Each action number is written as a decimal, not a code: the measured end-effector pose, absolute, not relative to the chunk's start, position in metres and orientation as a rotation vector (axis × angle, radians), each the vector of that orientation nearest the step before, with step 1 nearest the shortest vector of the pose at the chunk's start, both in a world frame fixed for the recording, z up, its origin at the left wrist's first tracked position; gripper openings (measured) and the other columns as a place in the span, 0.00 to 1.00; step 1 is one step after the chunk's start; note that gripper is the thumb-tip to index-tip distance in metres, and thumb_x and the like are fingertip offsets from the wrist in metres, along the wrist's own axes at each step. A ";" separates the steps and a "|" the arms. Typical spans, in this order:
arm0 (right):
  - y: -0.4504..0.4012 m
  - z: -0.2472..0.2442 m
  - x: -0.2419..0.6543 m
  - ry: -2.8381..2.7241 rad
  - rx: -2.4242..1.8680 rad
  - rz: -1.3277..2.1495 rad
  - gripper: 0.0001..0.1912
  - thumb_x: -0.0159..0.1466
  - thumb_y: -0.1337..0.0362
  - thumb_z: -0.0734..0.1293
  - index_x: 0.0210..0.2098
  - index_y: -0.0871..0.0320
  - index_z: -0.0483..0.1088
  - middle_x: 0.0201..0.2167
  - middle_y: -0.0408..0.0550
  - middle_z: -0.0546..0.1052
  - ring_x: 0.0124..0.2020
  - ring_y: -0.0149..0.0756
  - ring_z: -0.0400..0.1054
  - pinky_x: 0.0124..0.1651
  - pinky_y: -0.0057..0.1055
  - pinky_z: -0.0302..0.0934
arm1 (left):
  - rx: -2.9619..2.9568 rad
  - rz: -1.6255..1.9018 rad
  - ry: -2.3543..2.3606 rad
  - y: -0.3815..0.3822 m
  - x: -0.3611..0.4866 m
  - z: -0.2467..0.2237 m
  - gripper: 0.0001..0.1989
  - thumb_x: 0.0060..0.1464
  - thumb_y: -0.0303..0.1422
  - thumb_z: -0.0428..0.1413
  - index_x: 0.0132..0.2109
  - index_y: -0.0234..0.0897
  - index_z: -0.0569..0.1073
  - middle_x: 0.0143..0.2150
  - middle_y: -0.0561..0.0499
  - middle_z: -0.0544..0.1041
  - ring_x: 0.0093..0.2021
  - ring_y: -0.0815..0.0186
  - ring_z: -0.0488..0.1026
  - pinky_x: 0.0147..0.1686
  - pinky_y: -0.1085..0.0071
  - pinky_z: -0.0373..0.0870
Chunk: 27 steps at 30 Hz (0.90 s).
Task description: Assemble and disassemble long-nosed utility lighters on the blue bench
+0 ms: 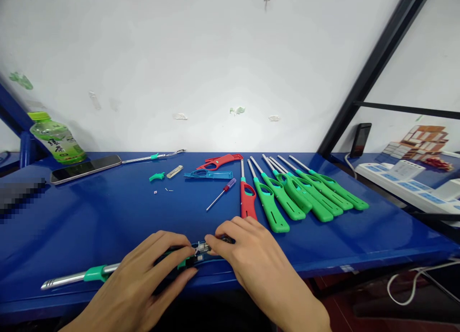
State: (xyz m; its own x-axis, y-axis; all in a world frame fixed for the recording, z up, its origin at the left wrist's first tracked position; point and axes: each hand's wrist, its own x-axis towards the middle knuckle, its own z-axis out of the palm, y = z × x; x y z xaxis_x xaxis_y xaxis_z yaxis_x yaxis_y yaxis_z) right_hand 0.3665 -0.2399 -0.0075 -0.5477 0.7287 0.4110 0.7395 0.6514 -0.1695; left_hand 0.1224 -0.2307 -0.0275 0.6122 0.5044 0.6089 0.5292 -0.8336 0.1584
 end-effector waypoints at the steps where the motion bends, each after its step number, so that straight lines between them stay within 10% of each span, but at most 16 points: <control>1: -0.240 -0.008 0.367 -2.421 -1.148 -0.043 0.15 0.72 0.74 0.70 0.54 0.53 0.80 0.45 0.46 0.82 0.41 0.43 0.76 0.45 0.40 0.68 | -2.791 -1.036 -0.890 -0.231 0.123 -0.027 0.07 0.75 0.29 0.51 0.53 0.38 0.74 0.47 0.46 0.80 0.43 0.57 0.77 0.44 0.61 0.79; 27: -0.241 -0.004 0.369 -2.467 -1.145 -0.026 0.21 0.73 0.78 0.64 0.56 0.52 0.80 0.46 0.47 0.82 0.42 0.42 0.76 0.45 0.38 0.70 | -2.789 -1.011 -0.925 -0.230 0.124 -0.027 0.08 0.77 0.32 0.49 0.52 0.39 0.73 0.47 0.47 0.79 0.44 0.57 0.78 0.44 0.62 0.79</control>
